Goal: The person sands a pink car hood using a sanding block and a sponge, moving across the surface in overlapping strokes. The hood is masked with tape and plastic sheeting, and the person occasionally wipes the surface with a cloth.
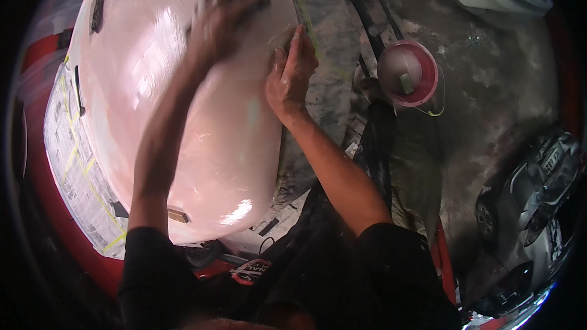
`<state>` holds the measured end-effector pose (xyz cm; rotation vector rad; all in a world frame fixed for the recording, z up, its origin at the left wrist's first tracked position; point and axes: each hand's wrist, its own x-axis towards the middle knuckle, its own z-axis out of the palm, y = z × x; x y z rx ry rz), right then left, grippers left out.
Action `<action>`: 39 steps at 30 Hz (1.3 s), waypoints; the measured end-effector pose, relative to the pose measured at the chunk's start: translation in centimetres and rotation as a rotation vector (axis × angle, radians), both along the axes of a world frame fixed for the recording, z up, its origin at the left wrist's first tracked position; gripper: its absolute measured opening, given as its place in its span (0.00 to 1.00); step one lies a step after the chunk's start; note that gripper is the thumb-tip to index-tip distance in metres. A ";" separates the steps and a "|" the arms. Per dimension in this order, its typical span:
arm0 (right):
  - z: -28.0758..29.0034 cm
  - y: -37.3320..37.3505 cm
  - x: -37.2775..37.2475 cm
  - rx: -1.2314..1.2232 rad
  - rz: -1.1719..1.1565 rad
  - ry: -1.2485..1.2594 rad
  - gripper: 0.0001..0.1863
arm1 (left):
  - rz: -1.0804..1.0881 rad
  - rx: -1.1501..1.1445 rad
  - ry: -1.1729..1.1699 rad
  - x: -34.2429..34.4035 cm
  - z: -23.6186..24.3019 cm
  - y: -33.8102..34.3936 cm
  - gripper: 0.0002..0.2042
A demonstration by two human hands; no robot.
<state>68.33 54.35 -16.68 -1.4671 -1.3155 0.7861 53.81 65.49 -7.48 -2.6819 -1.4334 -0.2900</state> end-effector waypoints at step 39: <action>0.9 -3.3 11.5 -0.077 0.101 -0.320 0.33 | 0.263 -0.234 0.023 4.3 0.9 8.0 0.12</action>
